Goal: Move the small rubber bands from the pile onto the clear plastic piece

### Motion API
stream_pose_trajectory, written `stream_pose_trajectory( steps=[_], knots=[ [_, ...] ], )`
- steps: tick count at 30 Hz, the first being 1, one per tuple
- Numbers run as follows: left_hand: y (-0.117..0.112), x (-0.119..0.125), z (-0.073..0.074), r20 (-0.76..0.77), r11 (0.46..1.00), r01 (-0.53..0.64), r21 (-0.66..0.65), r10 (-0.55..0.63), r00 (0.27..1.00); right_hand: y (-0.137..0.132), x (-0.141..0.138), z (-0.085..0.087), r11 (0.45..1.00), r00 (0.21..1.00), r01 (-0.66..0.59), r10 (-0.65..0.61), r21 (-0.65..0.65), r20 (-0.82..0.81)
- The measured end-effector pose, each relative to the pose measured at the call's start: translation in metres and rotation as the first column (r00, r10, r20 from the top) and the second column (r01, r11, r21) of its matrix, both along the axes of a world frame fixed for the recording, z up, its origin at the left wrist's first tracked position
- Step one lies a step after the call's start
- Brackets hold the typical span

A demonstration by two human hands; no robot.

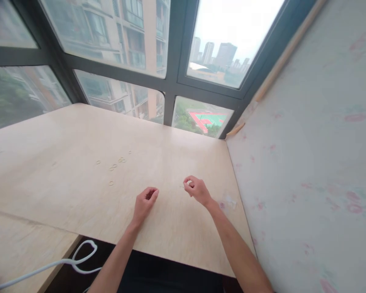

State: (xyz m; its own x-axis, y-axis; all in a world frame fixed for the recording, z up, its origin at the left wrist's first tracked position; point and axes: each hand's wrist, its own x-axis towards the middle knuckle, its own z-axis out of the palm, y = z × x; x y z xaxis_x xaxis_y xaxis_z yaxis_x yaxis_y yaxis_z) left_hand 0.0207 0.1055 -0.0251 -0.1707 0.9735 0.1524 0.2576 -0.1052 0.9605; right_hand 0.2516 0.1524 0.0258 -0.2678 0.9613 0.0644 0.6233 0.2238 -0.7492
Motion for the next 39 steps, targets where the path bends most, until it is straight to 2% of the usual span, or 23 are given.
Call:
stream_pose_trajectory(
  steps=[5,8,11,15,19,22,24,28,30,32,34,36,37,39],
  knots=[
    [0.001,0.001,0.003,-0.047,1.0,0.018,-0.016,-0.019,0.999,-0.052,0.08,0.006,0.975,0.973,0.218,-0.221,0.046,0.065],
    [0.001,0.002,0.006,-0.058,0.999,0.008,-0.033,-0.01,0.998,-0.073,0.104,0.001,0.963,0.949,0.259,-0.268,0.073,0.166],
    [0.0,0.003,0.008,-0.051,0.998,-0.012,-0.055,0.009,0.999,-0.088,0.112,-0.009,0.959,0.905,0.249,-0.279,0.133,0.32],
    [0.001,0.003,0.007,-0.039,0.997,-0.022,-0.078,0.019,0.999,-0.098,0.115,-0.018,0.945,0.859,0.241,-0.314,0.222,0.404],
    [0.001,0.002,0.004,-0.037,0.996,-0.024,-0.086,0.021,0.999,-0.106,0.115,-0.014,0.918,0.866,0.258,-0.358,0.299,0.35],
    [0.002,0.002,0.003,-0.023,0.996,-0.024,-0.087,0.022,1.0,-0.117,0.103,-0.012,0.904,0.886,0.263,-0.365,0.337,0.287],
    [0.002,0.003,0.003,-0.023,0.996,-0.02,-0.082,0.018,1.0,-0.127,0.088,-0.017,0.924,0.918,0.22,-0.304,0.314,0.253],
    [0.005,-0.002,0.001,0.007,0.997,0.012,-0.077,-0.011,1.0,-0.148,0.054,-0.041,0.97,0.979,0.021,-0.068,0.24,0.19],
    [0.01,-0.011,0.001,0.037,0.997,0.009,-0.077,-0.007,0.999,-0.154,0.044,-0.054,0.964,0.984,-0.025,-0.024,0.266,0.176],
    [0.019,-0.026,0.005,0.022,0.997,-0.038,-0.066,0.039,0.999,-0.154,0.041,-0.062,0.955,0.991,-0.011,-0.03,0.295,0.133],
    [0.032,-0.048,0.012,-0.103,0.991,-0.131,-0.041,0.126,0.987,-0.151,0.042,-0.065,0.951,0.996,0.048,-0.069,0.304,0.058],
    [0.049,-0.076,0.022,-0.352,0.973,-0.232,-0.002,0.217,0.911,-0.148,0.044,-0.066,0.95,0.996,0.091,-0.094,0.299,-0.006],
    [0.058,-0.091,0.028,-0.517,0.971,-0.24,-0.011,0.2,0.832,-0.147,0.046,-0.066,0.95,0.995,0.095,-0.093,0.297,-0.022],
    [0.077,-0.122,0.039,-0.604,0.968,-0.246,-0.043,0.171,0.778,-0.145,0.047,-0.069,0.952,0.996,0.083,-0.075,0.293,-0.038]
  ],
)
